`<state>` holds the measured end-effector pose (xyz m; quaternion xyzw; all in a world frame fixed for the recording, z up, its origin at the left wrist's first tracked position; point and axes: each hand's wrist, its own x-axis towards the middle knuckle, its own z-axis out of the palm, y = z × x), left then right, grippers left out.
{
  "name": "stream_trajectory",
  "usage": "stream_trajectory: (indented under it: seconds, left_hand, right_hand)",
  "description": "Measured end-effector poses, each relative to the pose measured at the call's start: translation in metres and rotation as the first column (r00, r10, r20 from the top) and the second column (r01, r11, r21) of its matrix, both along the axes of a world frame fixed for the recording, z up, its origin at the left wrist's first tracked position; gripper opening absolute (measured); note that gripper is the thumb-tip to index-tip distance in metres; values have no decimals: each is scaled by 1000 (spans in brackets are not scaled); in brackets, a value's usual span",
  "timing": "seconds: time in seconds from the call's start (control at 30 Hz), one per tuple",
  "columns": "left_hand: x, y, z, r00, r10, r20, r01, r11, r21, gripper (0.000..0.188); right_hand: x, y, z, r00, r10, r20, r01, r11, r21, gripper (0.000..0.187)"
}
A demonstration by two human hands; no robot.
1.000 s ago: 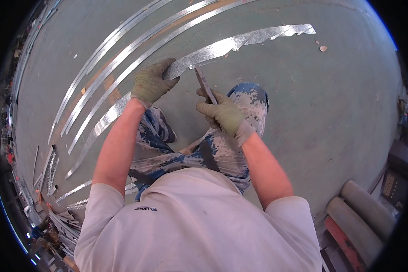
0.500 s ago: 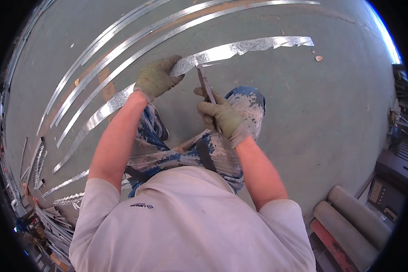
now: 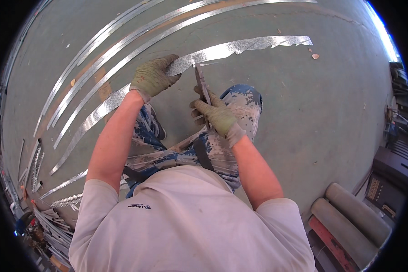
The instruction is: The person uses tin snips to cut a long metal strip into shorter segments. The person holds the strip with one hand and repeatedly snips it into pieces that fall onto the floor.
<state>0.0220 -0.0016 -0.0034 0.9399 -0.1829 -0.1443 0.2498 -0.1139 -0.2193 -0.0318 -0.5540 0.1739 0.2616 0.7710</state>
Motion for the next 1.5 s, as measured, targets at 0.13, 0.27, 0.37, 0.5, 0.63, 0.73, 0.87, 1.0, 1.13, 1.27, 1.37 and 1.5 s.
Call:
stream_trajectory:
  seconds: [0.13, 0.27, 0.37, 0.5, 0.63, 0.73, 0.87, 1.0, 1.13, 1.27, 1.37, 1.5]
  left_hand:
    - [1, -4, 10, 995, 26, -93, -24, 999, 29, 58]
    - [1, -5, 8, 996, 26, -88, -22, 999, 49, 59]
    - [0, -5, 9, 999, 6, -33, -3, 996, 91, 59]
    - [0, -4, -3, 1000, -11, 3, 11, 992, 123, 55]
    - [5, -6, -11, 997, -67, -42, 74, 977, 200, 50]
    - [10, -10, -20, 992, -99, -75, 115, 958, 261, 50]
    - [10, -12, -42, 990, -93, -105, 119, 955, 271, 50]
    - [9, -10, -48, 984, -104, -142, 143, 944, 298, 45]
    - [12, -8, -65, 984, -108, -144, 148, 942, 301, 41]
    - [21, -5, -71, 976, -129, -175, 183, 922, 342, 43]
    - [23, -6, -79, 974, -141, -175, 198, 909, 368, 46]
    - [15, -15, -57, 957, -265, -116, 288, 852, 437, 38]
  right_hand:
    - [1, 2, -1, 1000, -2, -16, 2, 999, -34, 59]
    - [1, -1, -5, 999, -11, -37, 10, 999, -40, 54]
    - [2, -7, -3, 995, -8, -101, 18, 995, 97, 44]
    - [7, 4, 9, 971, -71, -228, 60, 997, -57, 30]
    - [14, 16, 13, 962, -84, -258, -4, 946, -325, 23]
    - [16, 18, -11, 981, -25, -191, -82, 842, -533, 25]
    - [14, 16, -68, 970, 240, -44, -127, 343, -931, 32]
    - [20, 28, -78, 970, 186, -155, -198, 240, -950, 32]
    - [25, 38, -62, 943, 183, -279, -309, 162, -937, 35]
    - [37, 49, -32, 902, 245, -357, -381, 61, -922, 39]
    - [38, 50, -33, 905, 234, -354, -375, 50, -926, 40]
    - [35, 36, -43, 862, 334, -382, -418, 40, -908, 41]
